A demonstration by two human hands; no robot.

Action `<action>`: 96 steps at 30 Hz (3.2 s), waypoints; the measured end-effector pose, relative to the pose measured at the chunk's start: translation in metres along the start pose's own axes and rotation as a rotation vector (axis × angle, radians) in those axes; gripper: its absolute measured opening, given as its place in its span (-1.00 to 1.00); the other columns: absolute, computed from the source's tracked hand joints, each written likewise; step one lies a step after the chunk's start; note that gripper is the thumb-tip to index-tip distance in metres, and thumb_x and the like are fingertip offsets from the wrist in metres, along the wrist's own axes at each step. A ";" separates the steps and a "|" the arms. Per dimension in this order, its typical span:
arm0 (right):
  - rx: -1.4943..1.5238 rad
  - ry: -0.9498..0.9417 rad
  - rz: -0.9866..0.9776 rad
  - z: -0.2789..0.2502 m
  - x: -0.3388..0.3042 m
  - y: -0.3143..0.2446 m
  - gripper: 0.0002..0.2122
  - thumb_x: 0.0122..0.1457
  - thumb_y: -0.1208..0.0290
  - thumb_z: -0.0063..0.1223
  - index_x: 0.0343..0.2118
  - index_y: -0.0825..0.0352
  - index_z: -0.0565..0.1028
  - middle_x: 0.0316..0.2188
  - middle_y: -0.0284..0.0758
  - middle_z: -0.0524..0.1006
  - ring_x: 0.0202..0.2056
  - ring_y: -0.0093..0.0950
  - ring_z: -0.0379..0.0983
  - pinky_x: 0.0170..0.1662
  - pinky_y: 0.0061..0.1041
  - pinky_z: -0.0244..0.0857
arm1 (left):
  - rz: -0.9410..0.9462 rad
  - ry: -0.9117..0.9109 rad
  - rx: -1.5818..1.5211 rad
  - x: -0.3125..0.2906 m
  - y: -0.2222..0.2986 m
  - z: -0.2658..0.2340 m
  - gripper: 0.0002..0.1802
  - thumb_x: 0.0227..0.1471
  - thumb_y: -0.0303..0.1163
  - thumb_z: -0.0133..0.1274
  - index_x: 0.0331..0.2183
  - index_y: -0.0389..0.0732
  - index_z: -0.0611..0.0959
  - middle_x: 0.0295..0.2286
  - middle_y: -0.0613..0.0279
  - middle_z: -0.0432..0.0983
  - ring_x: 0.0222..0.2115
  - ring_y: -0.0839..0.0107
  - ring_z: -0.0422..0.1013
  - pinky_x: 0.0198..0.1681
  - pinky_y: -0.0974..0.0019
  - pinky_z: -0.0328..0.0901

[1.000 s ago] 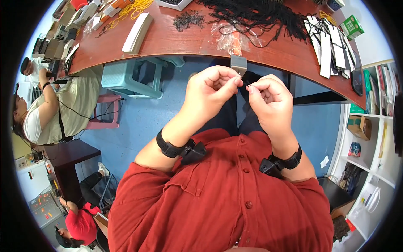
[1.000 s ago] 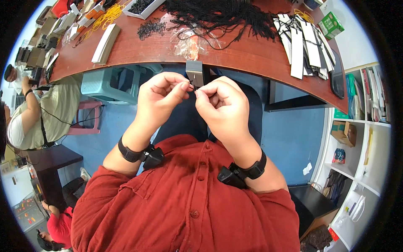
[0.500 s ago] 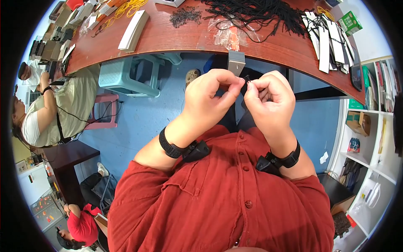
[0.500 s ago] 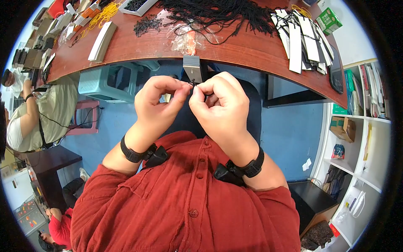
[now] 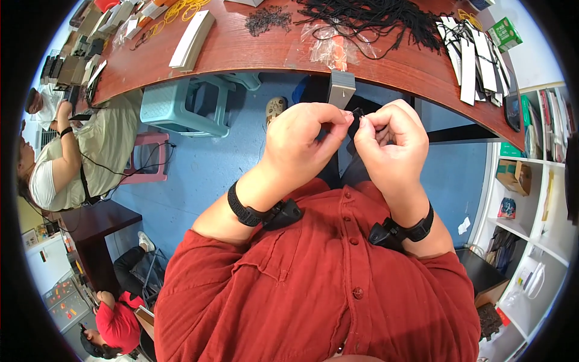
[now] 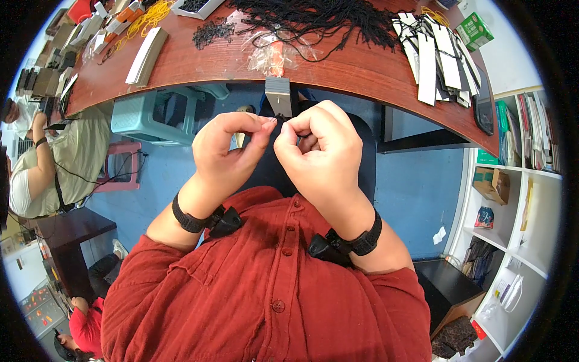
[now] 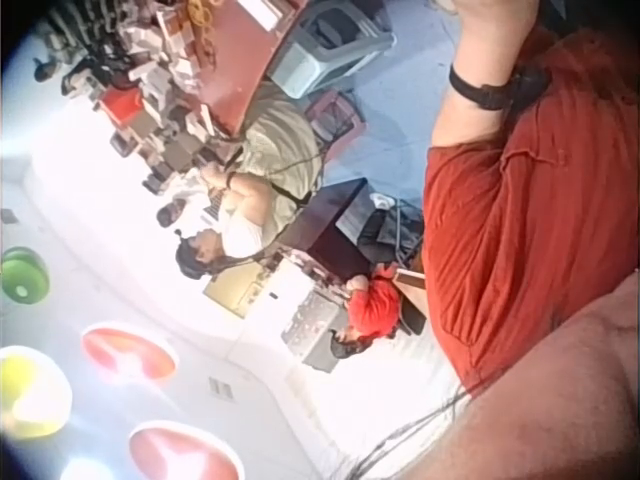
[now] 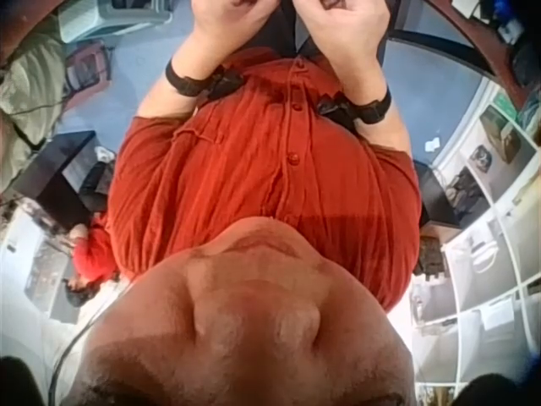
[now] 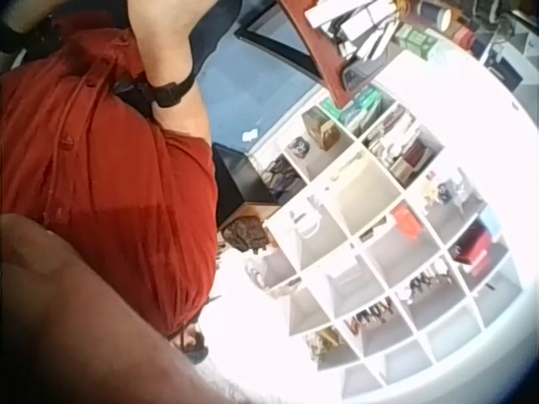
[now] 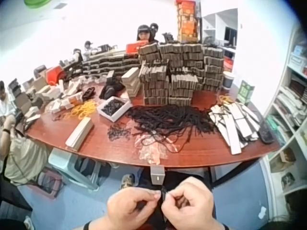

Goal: The person threads a black cord through a hole in a white tag, ties the cord into a loop by hand, and repeats this process for several tags.

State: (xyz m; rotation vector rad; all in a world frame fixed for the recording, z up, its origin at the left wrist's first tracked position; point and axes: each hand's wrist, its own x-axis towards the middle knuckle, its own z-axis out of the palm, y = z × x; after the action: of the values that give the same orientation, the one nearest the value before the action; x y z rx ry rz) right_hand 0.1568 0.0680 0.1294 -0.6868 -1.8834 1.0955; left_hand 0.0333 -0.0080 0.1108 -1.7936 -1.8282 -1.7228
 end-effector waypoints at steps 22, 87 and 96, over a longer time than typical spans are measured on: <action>0.243 -0.151 0.309 -0.001 0.000 0.002 -0.94 0.02 0.54 0.09 -0.46 0.41 0.53 -0.56 -0.43 0.41 -0.64 -0.76 0.26 -0.60 -0.77 0.12 | 0.154 -0.103 0.075 0.002 -0.010 -0.011 -0.81 -0.24 -0.65 0.13 -0.52 -0.21 0.48 -0.54 0.22 0.53 -0.54 0.32 0.45 -0.46 0.39 0.33; 0.775 -0.637 0.375 -0.008 0.017 0.052 -0.94 0.04 0.64 -0.03 -0.43 0.37 0.36 -0.42 -0.47 0.35 -0.37 -0.71 0.31 -0.31 -0.71 0.21 | -0.960 -0.615 -1.001 -0.007 -0.025 -0.011 -0.87 0.05 -0.37 0.00 -0.45 -0.22 0.56 -0.55 0.36 0.48 -0.56 0.63 0.38 -0.44 0.54 0.31; 0.320 -0.542 0.035 -0.011 0.013 0.049 -0.89 -0.10 0.58 0.19 -0.44 0.34 0.59 -0.53 -0.42 0.45 -0.46 -0.67 0.33 -0.44 -0.72 0.19 | -1.072 -0.679 -0.877 -0.006 -0.035 -0.013 -0.81 0.02 -0.29 0.06 -0.46 -0.22 0.57 -0.57 0.34 0.50 -0.57 0.61 0.40 -0.44 0.54 0.32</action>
State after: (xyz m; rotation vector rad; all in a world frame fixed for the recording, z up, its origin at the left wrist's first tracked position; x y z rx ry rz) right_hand 0.1617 0.1057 0.0944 -0.2513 -2.0630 1.6852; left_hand 0.0023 -0.0103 0.0893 -1.9110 -3.0225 -2.8770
